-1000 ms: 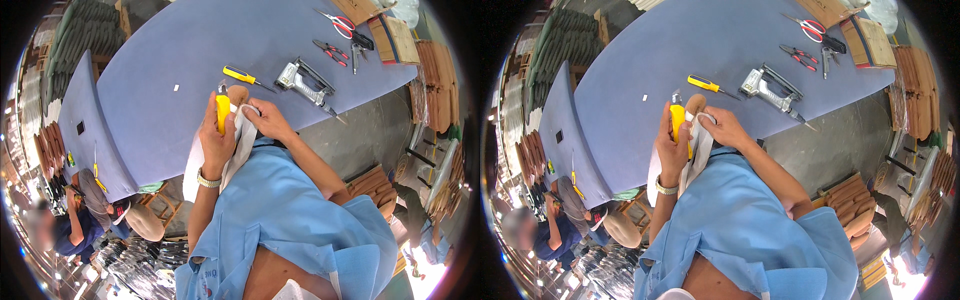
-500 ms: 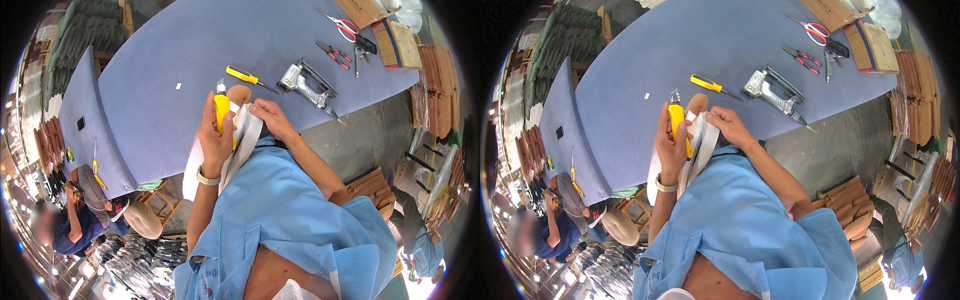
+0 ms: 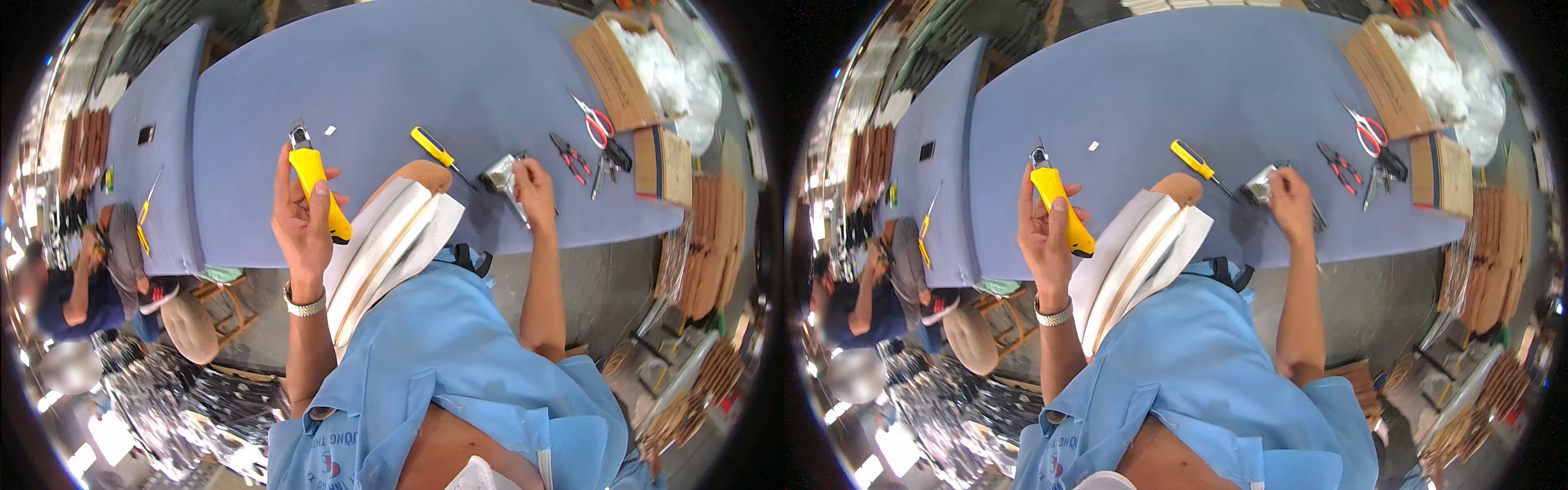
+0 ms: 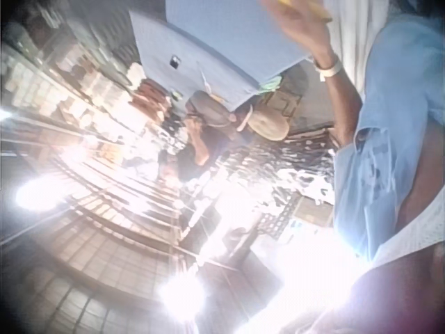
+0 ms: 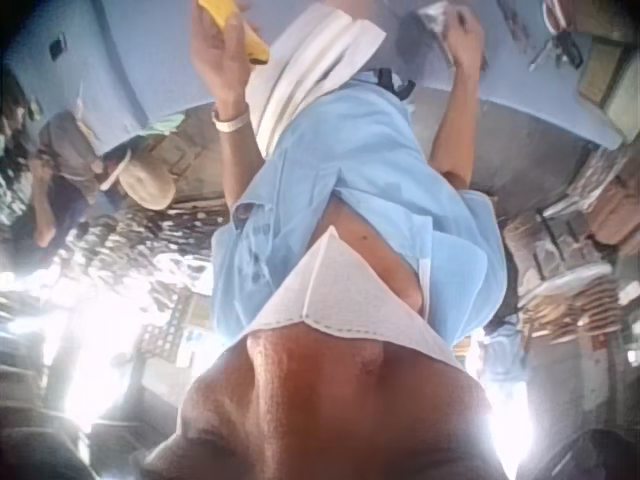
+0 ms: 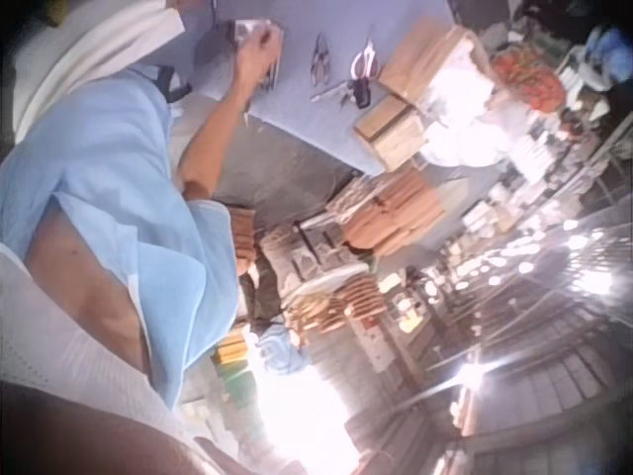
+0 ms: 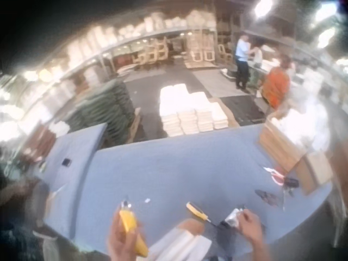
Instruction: The person wraps a white fabric cover around a cushion core, folds and tucks the edges, and secures the cover using a staple gun. They trim excess fabric with a utility knife and smooth the surface. The process is repeated for multiple cushion units.
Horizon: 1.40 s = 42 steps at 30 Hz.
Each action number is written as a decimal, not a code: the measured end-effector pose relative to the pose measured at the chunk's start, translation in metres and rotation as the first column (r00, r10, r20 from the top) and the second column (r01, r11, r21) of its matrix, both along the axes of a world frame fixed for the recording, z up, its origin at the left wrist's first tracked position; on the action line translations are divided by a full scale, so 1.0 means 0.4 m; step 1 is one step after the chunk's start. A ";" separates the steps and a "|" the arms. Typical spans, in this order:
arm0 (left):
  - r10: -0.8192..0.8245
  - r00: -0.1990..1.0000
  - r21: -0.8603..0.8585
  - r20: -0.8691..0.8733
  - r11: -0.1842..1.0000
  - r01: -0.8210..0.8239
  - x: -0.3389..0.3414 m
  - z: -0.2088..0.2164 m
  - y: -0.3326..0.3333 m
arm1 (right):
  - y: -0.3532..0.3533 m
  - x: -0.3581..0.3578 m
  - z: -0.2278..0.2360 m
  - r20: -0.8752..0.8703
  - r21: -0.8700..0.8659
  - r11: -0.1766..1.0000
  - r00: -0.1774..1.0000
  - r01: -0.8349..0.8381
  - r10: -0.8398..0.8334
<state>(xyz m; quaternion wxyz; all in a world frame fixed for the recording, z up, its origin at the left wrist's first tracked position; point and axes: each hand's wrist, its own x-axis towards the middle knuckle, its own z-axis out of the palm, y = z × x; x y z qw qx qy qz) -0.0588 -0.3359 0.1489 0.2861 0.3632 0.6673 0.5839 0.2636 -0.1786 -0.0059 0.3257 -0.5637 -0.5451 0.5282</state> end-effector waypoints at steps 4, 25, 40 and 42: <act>0.126 0.976 -0.077 -0.176 0.987 -0.141 -0.081 -0.088 -0.021 | 0.035 0.144 -0.099 0.002 0.055 0.998 1.000 0.016 -0.016; -0.429 0.751 0.094 0.503 0.890 0.446 0.130 -0.167 0.243 | -0.023 -0.315 0.231 -0.007 0.475 0.779 0.883 -0.410 0.469; 0.555 0.719 -0.085 0.418 0.812 -0.577 -0.158 -0.151 -0.360 | -0.110 -0.472 0.259 0.347 0.408 0.304 0.455 -0.861 0.820; 0.798 0.555 -0.106 0.234 0.589 -0.801 -0.206 -0.229 -0.522 | -0.065 -0.413 0.218 0.441 0.289 0.364 0.461 -0.885 0.770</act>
